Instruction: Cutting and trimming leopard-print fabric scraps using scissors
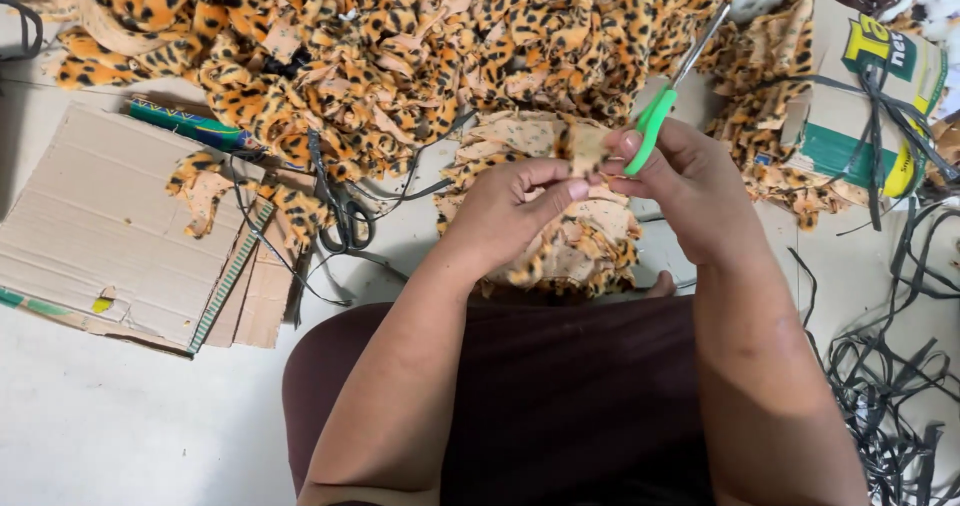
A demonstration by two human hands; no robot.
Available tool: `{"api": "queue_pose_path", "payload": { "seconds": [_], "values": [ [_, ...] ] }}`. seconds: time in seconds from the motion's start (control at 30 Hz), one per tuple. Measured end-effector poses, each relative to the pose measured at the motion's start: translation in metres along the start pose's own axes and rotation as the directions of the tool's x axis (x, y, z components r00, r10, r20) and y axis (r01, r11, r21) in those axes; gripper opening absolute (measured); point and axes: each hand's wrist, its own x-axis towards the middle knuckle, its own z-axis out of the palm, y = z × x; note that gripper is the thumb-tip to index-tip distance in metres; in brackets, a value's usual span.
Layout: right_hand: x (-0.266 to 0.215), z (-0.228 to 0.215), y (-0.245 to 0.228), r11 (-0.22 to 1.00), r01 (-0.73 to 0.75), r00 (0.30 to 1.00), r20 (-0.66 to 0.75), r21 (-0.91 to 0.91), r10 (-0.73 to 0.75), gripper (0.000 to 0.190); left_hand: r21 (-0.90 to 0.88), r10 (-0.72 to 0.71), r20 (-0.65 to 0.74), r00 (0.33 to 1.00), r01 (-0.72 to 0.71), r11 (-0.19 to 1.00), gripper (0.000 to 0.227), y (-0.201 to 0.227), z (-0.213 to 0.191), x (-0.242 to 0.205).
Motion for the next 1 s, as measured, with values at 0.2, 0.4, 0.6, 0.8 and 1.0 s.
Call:
{"api": "queue_pose_path", "payload": {
  "seconds": [0.2, 0.4, 0.6, 0.8, 1.0],
  "values": [
    [-0.021, -0.007, 0.030, 0.993, 0.043, 0.986, -0.168, 0.110, -0.024, 0.034, 0.053, 0.075, -0.112, 0.991, -0.069, 0.996, 0.021, -0.021, 0.012, 0.011],
    [-0.011, 0.023, 0.023, 0.989, 0.068, 0.988, -0.149, 0.130, -0.049, 0.048, 0.620, 0.191, 0.069, 0.979, -0.192, 0.761, 0.027, -0.012, 0.007, 0.015],
    [0.007, 0.034, 0.012, 0.983, 0.078, 0.980, -0.196, 0.166, -0.045, 0.043, 0.734, 0.364, 0.022, 0.931, -0.262, 0.626, 0.028, -0.030, 0.007, 0.017],
    [0.014, 0.028, 0.004, 0.956, 0.192, 0.973, -0.173, 0.222, -0.155, 0.045, 0.655, 0.110, -0.006, 0.994, -0.080, 0.752, 0.037, 0.008, -0.014, 0.012],
    [0.026, 0.022, -0.017, 0.947, 0.266, 0.961, 0.034, 0.178, -0.276, 0.032, 0.570, -0.153, -0.194, 0.969, 0.238, 0.786, 0.020, 0.001, -0.050, 0.007]
  ]
}}
